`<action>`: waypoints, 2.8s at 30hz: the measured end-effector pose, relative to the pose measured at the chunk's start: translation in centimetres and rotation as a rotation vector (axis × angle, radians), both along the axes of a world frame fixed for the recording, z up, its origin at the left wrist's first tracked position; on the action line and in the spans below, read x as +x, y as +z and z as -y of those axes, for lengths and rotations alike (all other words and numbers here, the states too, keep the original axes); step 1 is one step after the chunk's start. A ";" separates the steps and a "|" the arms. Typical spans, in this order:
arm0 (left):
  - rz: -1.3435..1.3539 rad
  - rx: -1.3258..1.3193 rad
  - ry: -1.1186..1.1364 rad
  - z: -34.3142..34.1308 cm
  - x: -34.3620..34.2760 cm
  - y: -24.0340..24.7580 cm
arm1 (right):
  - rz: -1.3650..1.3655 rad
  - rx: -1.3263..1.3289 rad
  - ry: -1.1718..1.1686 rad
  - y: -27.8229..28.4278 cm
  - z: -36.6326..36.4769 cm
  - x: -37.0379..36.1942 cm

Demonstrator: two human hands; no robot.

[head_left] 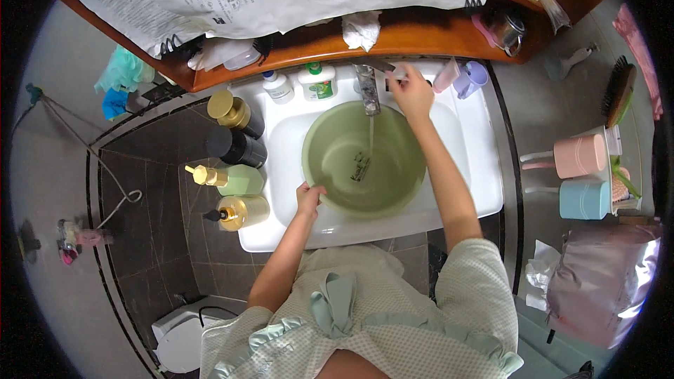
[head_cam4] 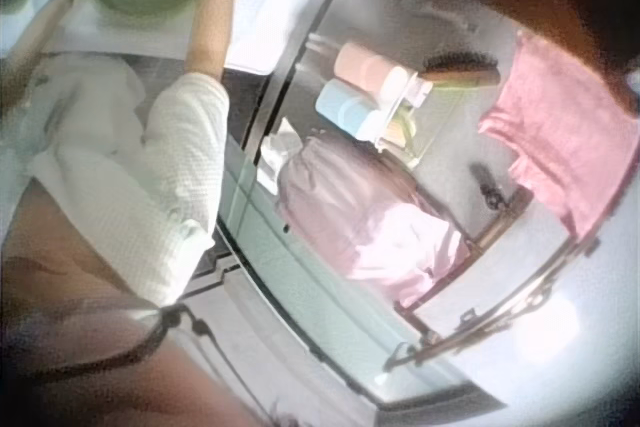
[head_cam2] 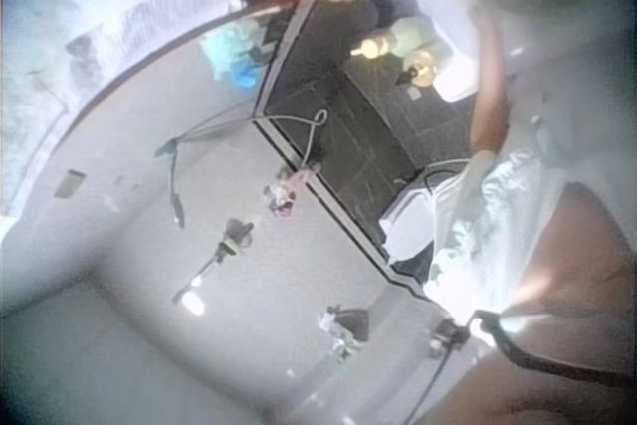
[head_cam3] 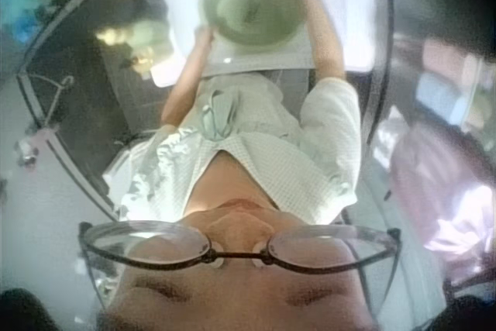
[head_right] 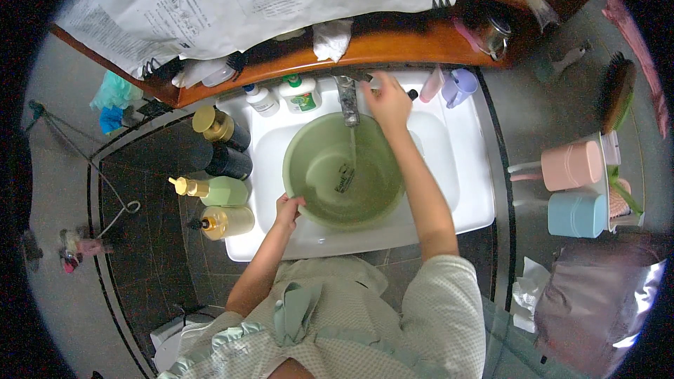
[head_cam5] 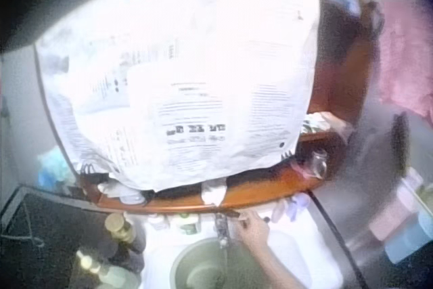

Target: The person washes items of clothing in a basin of water on the floor and then rinses the basin at a sink. They then wash more items in a smaller tub and hang a pair of socks and a piece of cloth on hooks.

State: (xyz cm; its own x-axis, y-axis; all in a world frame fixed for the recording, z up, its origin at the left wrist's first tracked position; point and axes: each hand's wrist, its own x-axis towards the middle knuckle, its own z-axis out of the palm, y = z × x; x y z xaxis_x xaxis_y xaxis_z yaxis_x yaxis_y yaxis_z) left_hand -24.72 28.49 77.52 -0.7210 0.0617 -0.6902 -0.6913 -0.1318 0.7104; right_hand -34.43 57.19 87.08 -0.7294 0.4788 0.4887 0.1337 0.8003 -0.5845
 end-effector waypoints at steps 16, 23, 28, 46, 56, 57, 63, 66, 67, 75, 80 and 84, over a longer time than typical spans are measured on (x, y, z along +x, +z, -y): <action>-0.274 -0.060 0.047 -0.7 0.6 -1.0 | 0.788 -1.512 0.557 -15.6 2.5 2.3; -0.286 -0.075 0.043 -0.4 0.5 -1.6 | 0.024 0.199 0.165 -13.0 -1.4 7.2; -0.418 -0.130 -0.103 -1.5 -0.3 -1.8 | 0.512 -0.035 -0.036 -13.1 -5.2 12.9; -0.241 -0.174 -0.669 -8.0 -3.3 -10.6 | 0.070 -0.719 0.062 1.1 -0.2 18.6; -0.383 -0.667 -0.785 -11.2 -2.3 -10.1 | 0.070 -1.004 0.081 4.0 -2.7 16.2; -0.361 -0.630 -0.807 -10.7 -2.9 -10.2 | 0.084 -1.048 0.068 3.9 -3.1 16.1; 0.056 -0.166 -0.607 -5.3 -5.0 -10.0 | 0.272 -1.447 -0.008 -1.2 -8.4 17.9; 0.145 0.056 -0.474 -3.0 -5.8 -2.2 | 0.396 -1.720 -0.196 -4.7 -9.1 19.4; 0.118 0.063 -0.432 -1.5 -6.2 -1.4 | 0.434 -1.741 -0.209 -5.0 -7.7 18.8; -0.236 -0.121 -0.251 1.2 -5.8 9.9 | 0.558 -2.258 0.516 -17.4 -5.4 18.3; -0.514 -0.225 -0.250 1.5 -3.4 11.8 | 0.609 -1.891 0.283 -17.0 0.5 13.9; -0.637 -0.331 -0.267 1.4 -1.7 12.5 | 0.473 -1.775 0.311 -18.2 2.3 10.4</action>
State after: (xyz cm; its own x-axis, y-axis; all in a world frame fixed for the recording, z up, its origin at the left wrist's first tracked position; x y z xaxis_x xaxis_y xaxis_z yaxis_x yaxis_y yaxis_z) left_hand -26.41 27.13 90.05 -0.9755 0.1519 -0.1592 -0.1137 0.2716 0.9557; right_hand -24.01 54.88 68.92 -0.7887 -0.0228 -0.6144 0.5012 -0.6027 -0.6210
